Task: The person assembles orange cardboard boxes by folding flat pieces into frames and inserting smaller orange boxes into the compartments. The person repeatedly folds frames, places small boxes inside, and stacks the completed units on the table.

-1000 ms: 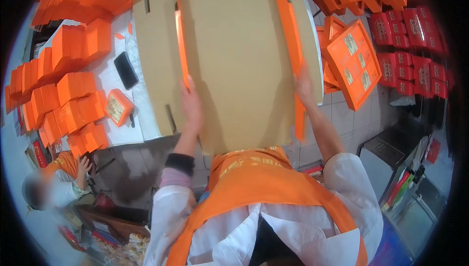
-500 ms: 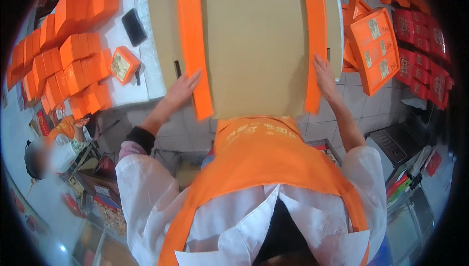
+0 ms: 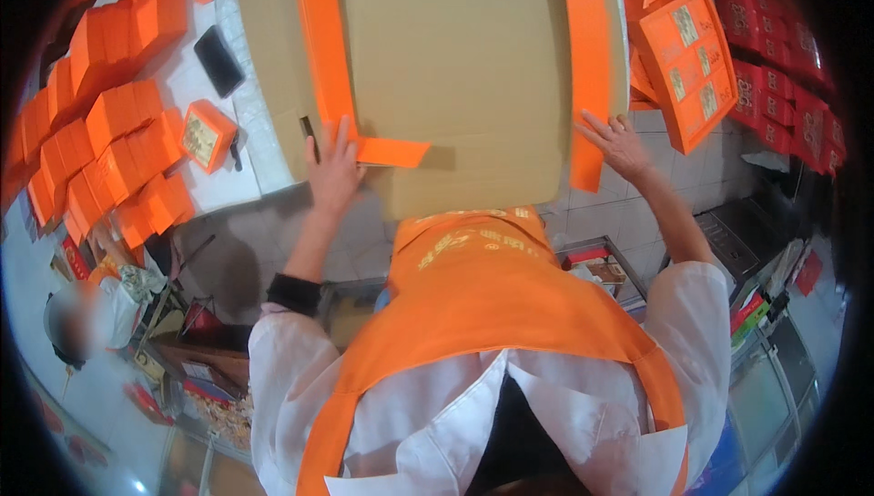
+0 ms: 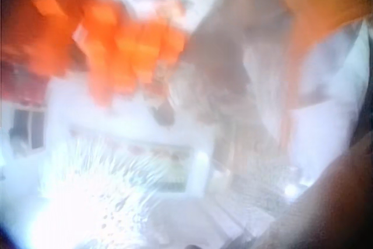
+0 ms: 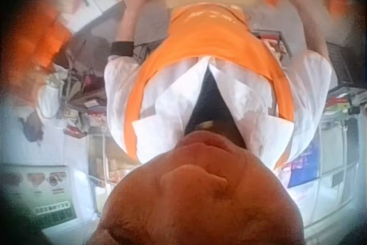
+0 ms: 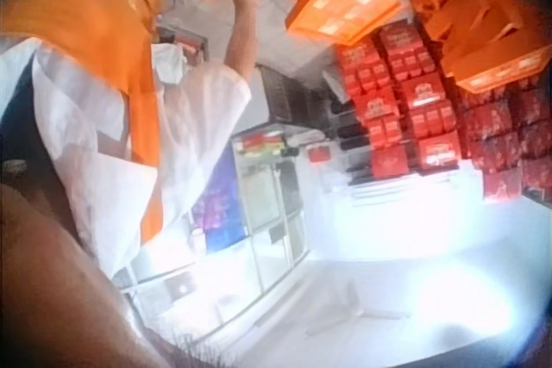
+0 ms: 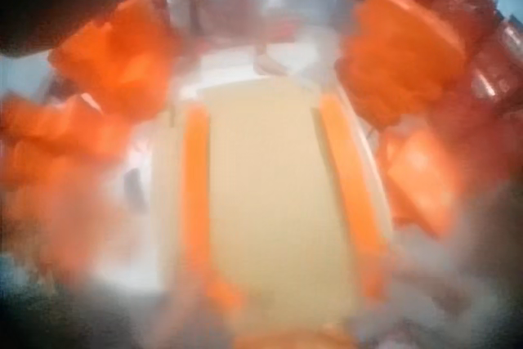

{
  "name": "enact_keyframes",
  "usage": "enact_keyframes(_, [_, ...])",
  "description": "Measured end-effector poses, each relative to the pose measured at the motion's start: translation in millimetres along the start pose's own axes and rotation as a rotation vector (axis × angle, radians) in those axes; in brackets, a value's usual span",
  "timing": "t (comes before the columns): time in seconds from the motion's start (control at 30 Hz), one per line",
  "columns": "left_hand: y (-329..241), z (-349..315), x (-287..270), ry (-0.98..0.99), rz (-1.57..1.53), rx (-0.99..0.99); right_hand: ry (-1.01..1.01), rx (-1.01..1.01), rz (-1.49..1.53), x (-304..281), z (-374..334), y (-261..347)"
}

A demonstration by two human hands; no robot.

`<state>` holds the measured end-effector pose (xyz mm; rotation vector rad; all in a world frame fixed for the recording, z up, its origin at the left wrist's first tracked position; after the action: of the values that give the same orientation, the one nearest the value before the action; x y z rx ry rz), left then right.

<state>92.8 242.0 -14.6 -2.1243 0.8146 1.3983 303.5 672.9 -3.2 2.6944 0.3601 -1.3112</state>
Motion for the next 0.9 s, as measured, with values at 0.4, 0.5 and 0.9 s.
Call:
enact_keyframes(0.4, [-68.6, 68.6, 15.0, 0.242, -0.022, 0.595, -0.120, 0.007, 0.103, -15.2, 72.7, 30.9])
enact_keyframes(0.5, [-99.5, 82.3, 17.9, 0.075, -0.118, 0.720, -0.079, -0.023, 0.105, -14.1, 78.9, 31.9])
enact_keyframes(0.9, [-157.1, 105.0, 14.1, 0.307, 0.015, 0.773, -0.124, -0.021, 0.156, -18.1, 77.8, 32.5])
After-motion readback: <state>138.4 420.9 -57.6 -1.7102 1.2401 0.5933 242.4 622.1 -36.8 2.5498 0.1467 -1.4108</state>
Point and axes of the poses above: each hand's wrist, its own z-axis towards the middle knuckle, its own x-axis out of the palm, y = z × x, the point moved 2 cm from there along z, towards the middle knuckle, and after that the axes turned 11 degrees about y, right-handed, at the moved point
